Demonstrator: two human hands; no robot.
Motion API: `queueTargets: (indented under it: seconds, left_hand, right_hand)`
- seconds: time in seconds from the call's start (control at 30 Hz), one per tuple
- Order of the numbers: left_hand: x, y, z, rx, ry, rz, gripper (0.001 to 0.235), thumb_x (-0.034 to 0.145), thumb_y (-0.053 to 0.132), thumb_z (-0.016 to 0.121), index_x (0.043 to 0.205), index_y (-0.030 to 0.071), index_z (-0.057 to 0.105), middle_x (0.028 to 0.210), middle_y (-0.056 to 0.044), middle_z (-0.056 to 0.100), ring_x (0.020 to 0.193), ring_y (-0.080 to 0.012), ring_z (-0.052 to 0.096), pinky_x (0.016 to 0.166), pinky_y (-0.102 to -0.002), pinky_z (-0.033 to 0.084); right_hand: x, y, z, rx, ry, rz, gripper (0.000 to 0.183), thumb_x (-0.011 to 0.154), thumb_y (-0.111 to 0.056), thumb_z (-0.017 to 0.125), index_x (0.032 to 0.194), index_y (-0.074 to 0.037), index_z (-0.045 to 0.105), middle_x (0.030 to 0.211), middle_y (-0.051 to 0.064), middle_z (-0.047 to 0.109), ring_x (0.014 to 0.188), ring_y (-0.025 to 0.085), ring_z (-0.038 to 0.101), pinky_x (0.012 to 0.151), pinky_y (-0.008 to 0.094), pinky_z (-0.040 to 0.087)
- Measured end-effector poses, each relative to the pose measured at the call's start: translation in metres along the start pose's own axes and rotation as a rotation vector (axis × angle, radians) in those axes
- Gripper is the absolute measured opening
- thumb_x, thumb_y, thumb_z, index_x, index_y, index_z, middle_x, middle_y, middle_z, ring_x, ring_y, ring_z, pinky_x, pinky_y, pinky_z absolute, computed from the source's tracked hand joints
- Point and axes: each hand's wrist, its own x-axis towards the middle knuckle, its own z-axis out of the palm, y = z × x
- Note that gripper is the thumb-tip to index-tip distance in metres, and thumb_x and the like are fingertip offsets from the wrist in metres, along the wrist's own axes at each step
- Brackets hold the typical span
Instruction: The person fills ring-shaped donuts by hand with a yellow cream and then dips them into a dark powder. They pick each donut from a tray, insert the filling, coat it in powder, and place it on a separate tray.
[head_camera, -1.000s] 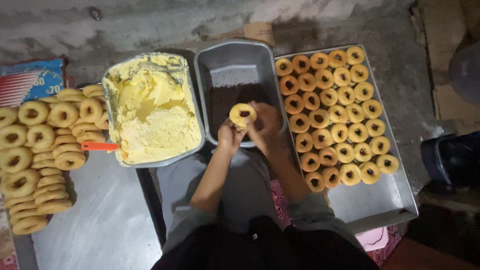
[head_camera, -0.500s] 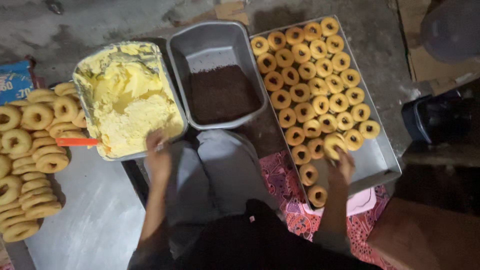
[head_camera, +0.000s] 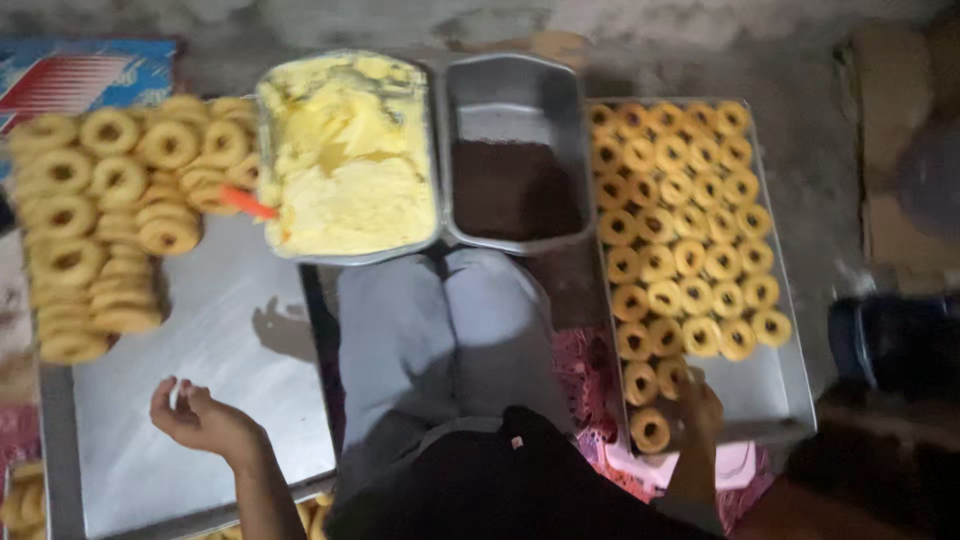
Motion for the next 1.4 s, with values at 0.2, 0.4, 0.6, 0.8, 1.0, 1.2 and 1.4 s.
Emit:
queueTargets:
  seconds: [0.2, 0.4, 0.6, 0.8, 1.0, 1.2, 1.4]
  left_hand:
    - [0.097, -0.047, -0.037, 0.509, -0.002, 0.035, 0.061, 0.105, 0.011, 0.072, 0.153, -0.004, 0.037, 0.153, -0.022, 0.039, 0.141, -0.0351, 0.038, 0.123, -0.047, 0.027]
    - [0.241, -0.099, -0.020, 0.994, -0.224, -0.021, 0.113, 0.093, 0.077, 0.061, 0.164, -0.001, 0.022, 0.165, -0.031, 0.021, 0.154, -0.0500, 0.003, 0.124, -0.066, 0.003]
    - [0.294, -0.104, 0.026, 1.026, -0.359, -0.409, 0.099, 0.089, 0.086, 0.042, 0.168, 0.028, 0.028, 0.172, -0.013, 0.017, 0.159, -0.0441, 0.001, 0.121, -0.077, -0.006]
    - [0.240, -0.098, 0.039, 1.128, -0.423, -0.337, 0.094, 0.081, 0.075, 0.057, 0.159, 0.027, 0.036, 0.173, -0.006, 0.014, 0.157, -0.0451, -0.002, 0.111, -0.085, 0.003]
    - [0.090, -0.086, 0.065, 0.766, -1.017, -0.032, 0.070, 0.085, 0.049, 0.068, 0.147, 0.020, 0.052, 0.159, -0.015, 0.044, 0.151, -0.0456, 0.024, 0.119, -0.070, 0.017]
    - [0.200, -0.092, 0.091, 0.860, -0.397, -0.224, 0.054, 0.080, 0.037, 0.074, 0.126, 0.011, 0.064, 0.122, -0.020, 0.068, 0.113, -0.0406, 0.063, 0.092, -0.062, 0.043]
    - [0.364, -0.092, 0.136, 0.989, -0.324, -0.146, 0.091, 0.081, 0.067, 0.076, 0.154, 0.030, 0.037, 0.166, -0.012, 0.020, 0.145, -0.0552, 0.015, 0.100, -0.087, 0.010]
  right_hand:
    - [-0.011, -0.055, 0.014, -0.060, 1.034, -0.439, 0.062, 0.091, -0.051, 0.078, 0.122, 0.001, 0.062, 0.118, 0.025, 0.050, 0.113, 0.044, 0.048, 0.090, 0.061, 0.042]
    - [-0.037, -0.133, 0.038, 0.043, 0.889, -0.832, 0.046, 0.094, -0.025, 0.073, 0.126, 0.004, 0.058, 0.127, 0.020, 0.048, 0.123, 0.038, 0.048, 0.105, 0.055, 0.042]
    - [-0.061, -0.180, 0.071, 0.078, 0.651, -0.873, 0.041, 0.102, -0.018, 0.067, 0.132, 0.006, 0.052, 0.139, 0.018, 0.036, 0.124, 0.034, 0.046, 0.102, 0.046, 0.047]
    - [-0.083, -0.191, 0.099, 0.110, 0.607, -0.891, 0.042, 0.100, -0.010, 0.071, 0.135, 0.004, 0.054, 0.136, 0.016, 0.036, 0.127, 0.031, 0.046, 0.099, 0.046, 0.049]
    - [-0.090, -0.206, 0.121, 0.175, 0.499, -1.001, 0.035, 0.096, -0.003, 0.070, 0.127, 0.004, 0.055, 0.133, 0.016, 0.038, 0.129, 0.029, 0.047, 0.102, 0.045, 0.050]
    - [-0.084, -0.200, 0.098, 0.170, 0.540, -0.942, 0.035, 0.100, 0.000, 0.069, 0.132, 0.008, 0.058, 0.133, 0.018, 0.038, 0.124, 0.029, 0.048, 0.093, 0.037, 0.058]
    - [-0.081, -0.197, 0.087, -0.045, 0.663, -0.780, 0.044, 0.092, -0.003, 0.075, 0.132, 0.007, 0.060, 0.132, 0.018, 0.046, 0.112, 0.027, 0.061, 0.089, 0.034, 0.060]
